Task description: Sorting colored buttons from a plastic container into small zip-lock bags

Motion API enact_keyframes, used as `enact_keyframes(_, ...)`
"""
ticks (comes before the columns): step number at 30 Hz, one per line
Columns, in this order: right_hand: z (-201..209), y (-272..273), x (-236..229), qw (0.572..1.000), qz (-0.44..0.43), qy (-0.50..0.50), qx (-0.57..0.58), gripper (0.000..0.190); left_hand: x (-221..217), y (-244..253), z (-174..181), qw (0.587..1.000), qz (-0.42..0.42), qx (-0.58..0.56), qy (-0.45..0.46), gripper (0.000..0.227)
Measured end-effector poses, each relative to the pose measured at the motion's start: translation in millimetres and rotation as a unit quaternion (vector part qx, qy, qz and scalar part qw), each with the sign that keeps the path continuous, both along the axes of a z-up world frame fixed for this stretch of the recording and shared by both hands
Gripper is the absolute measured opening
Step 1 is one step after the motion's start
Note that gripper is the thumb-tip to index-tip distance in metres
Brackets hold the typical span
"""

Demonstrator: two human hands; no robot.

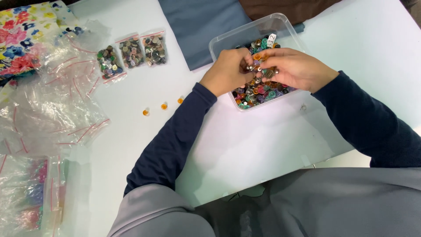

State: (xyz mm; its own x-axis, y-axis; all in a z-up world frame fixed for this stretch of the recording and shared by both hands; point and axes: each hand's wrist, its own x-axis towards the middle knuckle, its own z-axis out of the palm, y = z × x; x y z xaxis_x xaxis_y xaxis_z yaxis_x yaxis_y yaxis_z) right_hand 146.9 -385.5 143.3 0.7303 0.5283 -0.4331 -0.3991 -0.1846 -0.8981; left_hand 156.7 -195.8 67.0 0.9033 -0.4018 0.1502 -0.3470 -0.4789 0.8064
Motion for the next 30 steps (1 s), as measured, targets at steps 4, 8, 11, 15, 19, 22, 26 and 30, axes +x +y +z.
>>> enact_keyframes(4, -31, -14, 23, 0.998, 0.0, 0.026, 0.058, 0.047, -4, 6, 15, 0.994, -0.004, -0.091, 0.059, 0.021)
enact_keyframes(8, -11, -5, 16, 0.994, -0.055, 0.075, 0.06, 0.055, 2, 8, 24, 0.992, -0.02, -0.032, 0.123, 0.014)
enact_keyframes(11, -15, -5, 17, 0.991, -0.094, 0.085, 0.042, 0.05, 2, 8, 29, 0.987, -0.012, 0.013, 0.16, 0.017)
enact_keyframes(15, -10, -4, 13, 0.995, -0.056, 0.074, 0.039, 0.047, 2, 7, 29, 0.988, -0.007, 0.03, 0.153, 0.026)
enact_keyframes(19, -4, -2, 10, 0.994, -0.058, 0.082, 0.034, 0.048, 5, 7, 18, 0.993, -0.002, 0.055, 0.109, 0.033)
enact_keyframes(22, 4, 2, 6, 0.995, -0.059, 0.077, 0.018, 0.048, 4, 5, 10, 0.997, -0.015, 0.056, 0.052, 0.029)
enact_keyframes(26, 0, 2, 9, 0.993, -0.079, 0.09, 0.017, 0.046, -1, -2, 6, 0.999, -0.004, 0.032, 0.004, 0.025)
enact_keyframes(30, -16, -5, 14, 0.994, -0.073, 0.071, 0.024, 0.015, 2, -3, 0, 0.998, -0.009, 0.027, -0.048, 0.015)
